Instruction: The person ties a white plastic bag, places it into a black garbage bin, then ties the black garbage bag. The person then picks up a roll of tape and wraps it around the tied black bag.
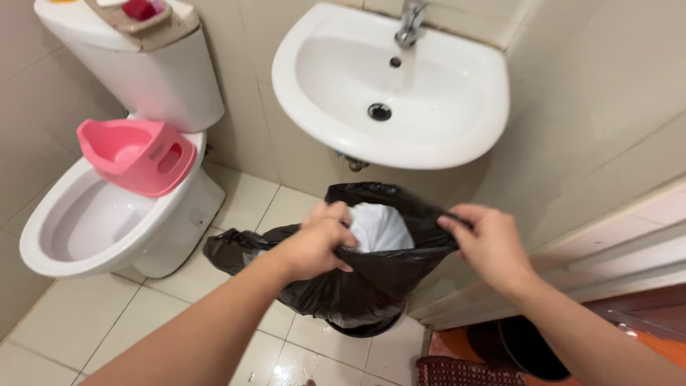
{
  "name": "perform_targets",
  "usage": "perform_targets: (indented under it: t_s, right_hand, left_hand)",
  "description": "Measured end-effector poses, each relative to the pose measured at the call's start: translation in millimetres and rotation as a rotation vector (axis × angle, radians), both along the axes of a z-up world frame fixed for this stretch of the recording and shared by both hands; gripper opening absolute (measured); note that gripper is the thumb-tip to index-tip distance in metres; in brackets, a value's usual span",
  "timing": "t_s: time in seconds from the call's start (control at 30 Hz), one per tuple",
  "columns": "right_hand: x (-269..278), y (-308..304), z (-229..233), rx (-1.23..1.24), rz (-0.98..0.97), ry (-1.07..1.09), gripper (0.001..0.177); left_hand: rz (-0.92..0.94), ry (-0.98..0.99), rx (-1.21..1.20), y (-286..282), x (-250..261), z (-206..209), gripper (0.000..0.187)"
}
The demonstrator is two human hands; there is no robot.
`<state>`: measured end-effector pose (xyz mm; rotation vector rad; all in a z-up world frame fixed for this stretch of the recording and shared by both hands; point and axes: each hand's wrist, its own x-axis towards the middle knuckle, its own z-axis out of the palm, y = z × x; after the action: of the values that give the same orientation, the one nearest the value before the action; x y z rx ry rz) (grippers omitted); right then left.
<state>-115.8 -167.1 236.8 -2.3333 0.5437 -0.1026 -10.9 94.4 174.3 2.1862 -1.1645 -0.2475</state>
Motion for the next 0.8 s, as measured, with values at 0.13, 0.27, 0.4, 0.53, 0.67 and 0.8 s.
perform_targets:
  t_s: [0.13, 0.27, 0.4, 0.53, 0.67, 0.8]
  right_hand:
    - [-7.8, 11.8, 39.1, 0.140, -0.017, -0.126, 0.020]
    - [-8.5, 13.8, 62.6, 0.172, 0.045, -0.204, 0.018]
    - [-12.8, 18.9, 68.2, 0.267, 0.043, -0.339, 0.015]
    - [-14.5, 18.4, 85.5, 0.124, 0.098, -0.256, 0.012]
    - [-8.0, 12.5, 113.0, 0.141, 0.173, -0.332, 0.015]
    - [-24.7, 15.7, 128.6, 0.052, 0.114, -0.276, 0.013]
  left_hand:
    - [0.092, 0.019, 0.070, 15.6, -2.6, 30.0, 0.025]
    - [0.102, 0.014, 0.065, 25.6, 2.1, 54.2, 0.029]
    - [0.164, 0.018, 0.081, 19.1, -6.3, 52.2, 0.028]
    - [0.038, -0.061, -0.093, 12.6, -9.9, 61.3, 0.033]
    - [0.076, 0.043, -0.161, -6.9, -13.9, 76.4, 0.031]
    - [0.014, -0.003, -0.245, -13.2, -15.7, 96.3, 0.033]
